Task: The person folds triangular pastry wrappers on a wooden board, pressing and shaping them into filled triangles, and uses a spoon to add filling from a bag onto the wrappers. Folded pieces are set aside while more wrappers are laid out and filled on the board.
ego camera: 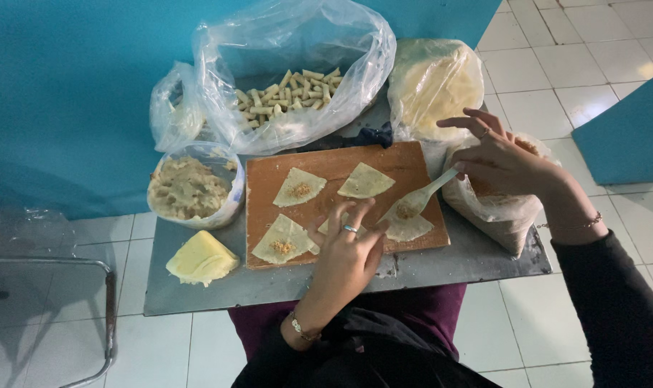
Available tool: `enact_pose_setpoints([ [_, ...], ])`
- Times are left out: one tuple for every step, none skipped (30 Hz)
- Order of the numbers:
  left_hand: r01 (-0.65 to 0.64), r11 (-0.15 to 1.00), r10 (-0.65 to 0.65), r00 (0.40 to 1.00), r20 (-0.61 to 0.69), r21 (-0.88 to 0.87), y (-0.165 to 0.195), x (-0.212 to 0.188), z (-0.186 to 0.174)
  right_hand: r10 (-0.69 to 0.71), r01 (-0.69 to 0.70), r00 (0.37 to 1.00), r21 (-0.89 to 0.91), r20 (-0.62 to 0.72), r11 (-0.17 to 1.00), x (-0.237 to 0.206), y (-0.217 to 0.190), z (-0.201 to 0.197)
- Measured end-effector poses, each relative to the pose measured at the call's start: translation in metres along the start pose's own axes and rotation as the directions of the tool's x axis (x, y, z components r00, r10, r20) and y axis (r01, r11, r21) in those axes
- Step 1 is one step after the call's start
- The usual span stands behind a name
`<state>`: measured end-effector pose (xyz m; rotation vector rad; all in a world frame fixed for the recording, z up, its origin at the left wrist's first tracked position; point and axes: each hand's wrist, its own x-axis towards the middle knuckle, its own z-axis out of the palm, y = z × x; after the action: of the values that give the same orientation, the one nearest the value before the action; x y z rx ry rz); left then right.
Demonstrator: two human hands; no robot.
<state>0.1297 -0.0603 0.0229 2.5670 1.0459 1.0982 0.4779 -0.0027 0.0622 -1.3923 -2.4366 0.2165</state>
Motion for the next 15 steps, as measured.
enact_pose_setpoints([
  [-0.001, 1.0, 0.001, 1.0, -0.001, 0.004, 0.0, 0.0, 0.0, 0.012, -0.009, 0.999, -0.073, 0.03, 0.997, 0.003, 0.0, 0.002],
  [-0.002, 1.0, 0.002, 1.0, -0.002, 0.008, 0.001, -0.001, 0.001, 0.026, -0.017, 0.998, -0.146, 0.059, 0.989, 0.004, -0.001, 0.003],
  [-0.002, 1.0, 0.002, 1.0, -0.003, 0.012, 0.002, -0.001, 0.001, 0.037, -0.028, 0.997, -0.124, 0.069, 0.992, 0.004, -0.002, 0.004],
  [-0.004, 1.0, 0.004, 1.0, 0.0, 0.013, 0.002, -0.001, 0.001, 0.047, -0.039, 0.996, -0.102, 0.078, 0.994, 0.004, -0.003, 0.004],
  [-0.006, 1.0, 0.006, 1.0, 0.001, 0.014, 0.002, -0.001, 0.002, 0.058, -0.051, 0.995, -0.081, 0.086, 0.995, 0.004, -0.004, 0.003],
  [-0.008, 1.0, 0.008, 1.0, 0.002, 0.016, 0.002, -0.001, 0.002, 0.06, -0.053, 0.994, -0.08, 0.091, 0.995, 0.003, -0.006, 0.002],
  [-0.005, 1.0, 0.005, 1.0, 0.006, 0.017, 0.003, -0.002, 0.002, 0.063, -0.055, 0.993, -0.08, 0.096, 0.995, 0.003, -0.007, 0.001],
  [-0.002, 1.0, 0.002, 1.0, 0.01, 0.019, 0.002, -0.002, 0.003, 0.064, -0.056, 0.993, -0.08, 0.101, 0.995, 0.004, -0.008, 0.001],
  [0.001, 1.0, -0.001, 1.0, 0.014, 0.021, 0.003, -0.002, 0.003, 0.072, -0.062, 0.991, -0.093, 0.114, 0.994, 0.003, -0.009, 0.0],
  [-0.001, 1.0, 0.0, 1.0, 0.023, 0.024, 0.003, -0.003, 0.003, 0.08, -0.067, 0.989, -0.106, 0.127, 0.992, 0.003, -0.01, 0.0],
  [-0.003, 1.0, 0.002, 1.0, 0.031, 0.028, 0.002, -0.003, 0.004, 0.088, -0.071, 0.986, -0.119, 0.139, 0.99, 0.003, -0.01, -0.001],
  [-0.004, 0.999, 0.003, 0.999, 0.04, 0.032, 0.002, -0.004, 0.005, 0.08, -0.066, 0.988, -0.109, 0.131, 0.992, 0.002, -0.011, -0.001],
  [0.0, 0.999, -0.001, 0.999, 0.042, 0.035, 0.003, -0.005, 0.007, 0.073, -0.061, 0.99, -0.098, 0.123, 0.993, 0.001, -0.012, -0.001],
  [0.004, 0.999, -0.006, 0.999, 0.045, 0.037, 0.004, -0.005, 0.009, 0.066, -0.056, 0.991, -0.088, 0.115, 0.995, -0.001, -0.013, -0.001],
  [0.008, 0.999, -0.01, 0.999, 0.048, 0.039, 0.004, -0.006, 0.011, 0.061, -0.052, 0.992, -0.086, 0.111, 0.995, -0.002, -0.014, 0.0],
])
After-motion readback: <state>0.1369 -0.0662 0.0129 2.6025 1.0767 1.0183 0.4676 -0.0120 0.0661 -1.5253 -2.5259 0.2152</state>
